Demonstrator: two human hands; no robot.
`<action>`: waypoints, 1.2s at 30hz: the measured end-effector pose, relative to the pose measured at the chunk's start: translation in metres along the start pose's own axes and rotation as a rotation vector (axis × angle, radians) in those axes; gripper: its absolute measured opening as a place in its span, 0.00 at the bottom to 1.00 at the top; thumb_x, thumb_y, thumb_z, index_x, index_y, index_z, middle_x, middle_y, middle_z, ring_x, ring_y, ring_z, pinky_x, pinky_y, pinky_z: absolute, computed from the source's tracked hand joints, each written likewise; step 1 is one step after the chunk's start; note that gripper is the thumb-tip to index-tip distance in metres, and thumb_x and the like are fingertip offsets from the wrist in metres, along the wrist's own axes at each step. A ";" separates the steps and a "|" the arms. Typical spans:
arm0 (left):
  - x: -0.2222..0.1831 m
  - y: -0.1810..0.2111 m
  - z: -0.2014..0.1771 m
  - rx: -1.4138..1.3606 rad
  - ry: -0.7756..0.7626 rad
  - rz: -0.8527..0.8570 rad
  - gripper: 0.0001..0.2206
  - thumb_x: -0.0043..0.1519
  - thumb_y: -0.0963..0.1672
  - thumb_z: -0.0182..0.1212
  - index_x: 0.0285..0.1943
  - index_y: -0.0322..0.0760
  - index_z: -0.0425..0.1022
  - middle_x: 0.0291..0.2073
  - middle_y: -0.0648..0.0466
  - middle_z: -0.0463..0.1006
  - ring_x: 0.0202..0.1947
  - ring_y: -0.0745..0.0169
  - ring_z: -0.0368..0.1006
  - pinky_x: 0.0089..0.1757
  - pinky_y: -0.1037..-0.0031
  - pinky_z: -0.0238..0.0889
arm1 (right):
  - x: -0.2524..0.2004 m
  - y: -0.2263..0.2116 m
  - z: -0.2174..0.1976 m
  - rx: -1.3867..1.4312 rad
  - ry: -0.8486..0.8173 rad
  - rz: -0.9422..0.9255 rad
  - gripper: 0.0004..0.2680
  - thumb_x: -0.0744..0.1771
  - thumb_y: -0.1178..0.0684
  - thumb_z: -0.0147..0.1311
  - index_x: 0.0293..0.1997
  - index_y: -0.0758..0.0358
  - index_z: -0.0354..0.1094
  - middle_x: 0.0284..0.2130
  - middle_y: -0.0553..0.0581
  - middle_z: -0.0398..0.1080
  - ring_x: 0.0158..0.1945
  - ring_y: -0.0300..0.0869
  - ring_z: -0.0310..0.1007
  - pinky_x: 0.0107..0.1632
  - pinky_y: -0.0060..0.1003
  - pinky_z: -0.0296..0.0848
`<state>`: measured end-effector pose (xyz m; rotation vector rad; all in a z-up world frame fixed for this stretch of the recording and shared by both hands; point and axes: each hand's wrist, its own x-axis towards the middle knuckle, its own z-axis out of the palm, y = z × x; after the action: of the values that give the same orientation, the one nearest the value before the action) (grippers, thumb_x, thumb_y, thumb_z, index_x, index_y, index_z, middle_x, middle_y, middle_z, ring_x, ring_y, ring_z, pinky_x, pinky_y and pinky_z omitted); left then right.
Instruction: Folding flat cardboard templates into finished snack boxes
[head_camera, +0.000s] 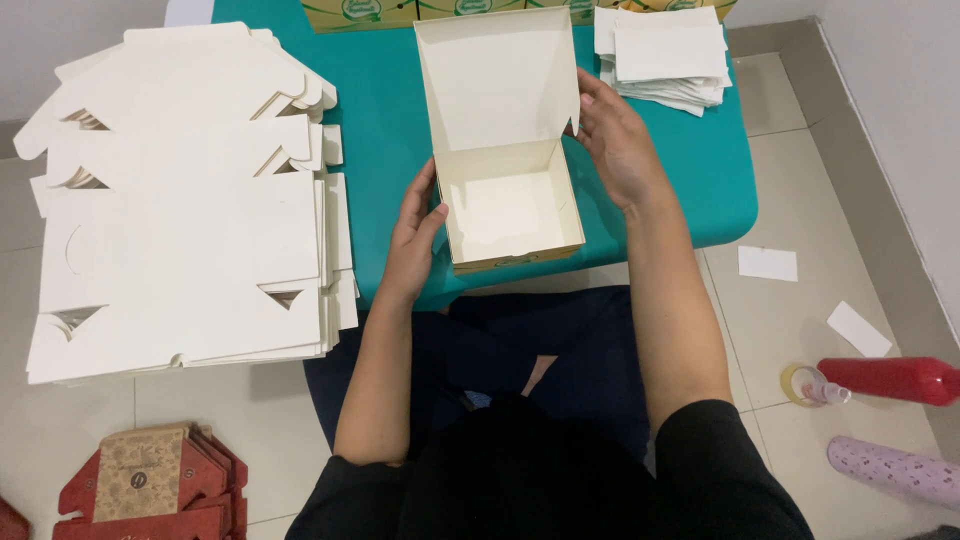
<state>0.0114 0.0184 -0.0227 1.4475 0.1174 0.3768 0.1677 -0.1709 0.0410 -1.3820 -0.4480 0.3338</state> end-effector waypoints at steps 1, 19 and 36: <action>0.000 0.000 0.000 -0.001 0.001 -0.003 0.24 0.62 0.40 0.43 0.70 0.34 0.50 0.69 0.44 0.53 0.71 0.49 0.43 0.64 0.62 0.39 | -0.002 0.002 -0.002 -0.001 0.000 0.003 0.18 0.66 0.51 0.44 0.62 0.68 0.53 0.57 0.63 0.63 0.61 0.47 0.63 0.62 0.40 0.60; 0.002 -0.018 -0.011 -0.095 -0.116 0.009 0.24 0.67 0.41 0.44 0.73 0.39 0.46 0.72 0.50 0.44 0.72 0.50 0.33 0.66 0.58 0.32 | -0.028 0.046 -0.026 0.053 -0.114 -0.198 0.21 0.65 0.61 0.43 0.67 0.62 0.49 0.61 0.55 0.56 0.64 0.43 0.55 0.67 0.41 0.54; 0.003 -0.032 -0.014 -0.158 -0.096 0.019 0.24 0.66 0.40 0.45 0.72 0.35 0.47 0.70 0.46 0.47 0.71 0.46 0.37 0.65 0.55 0.35 | -0.041 0.055 -0.020 0.139 -0.108 -0.231 0.23 0.62 0.62 0.46 0.66 0.59 0.51 0.57 0.53 0.60 0.59 0.41 0.59 0.63 0.40 0.58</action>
<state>0.0160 0.0304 -0.0550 1.3082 -0.0035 0.3247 0.1439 -0.1990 -0.0206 -1.1671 -0.6561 0.2459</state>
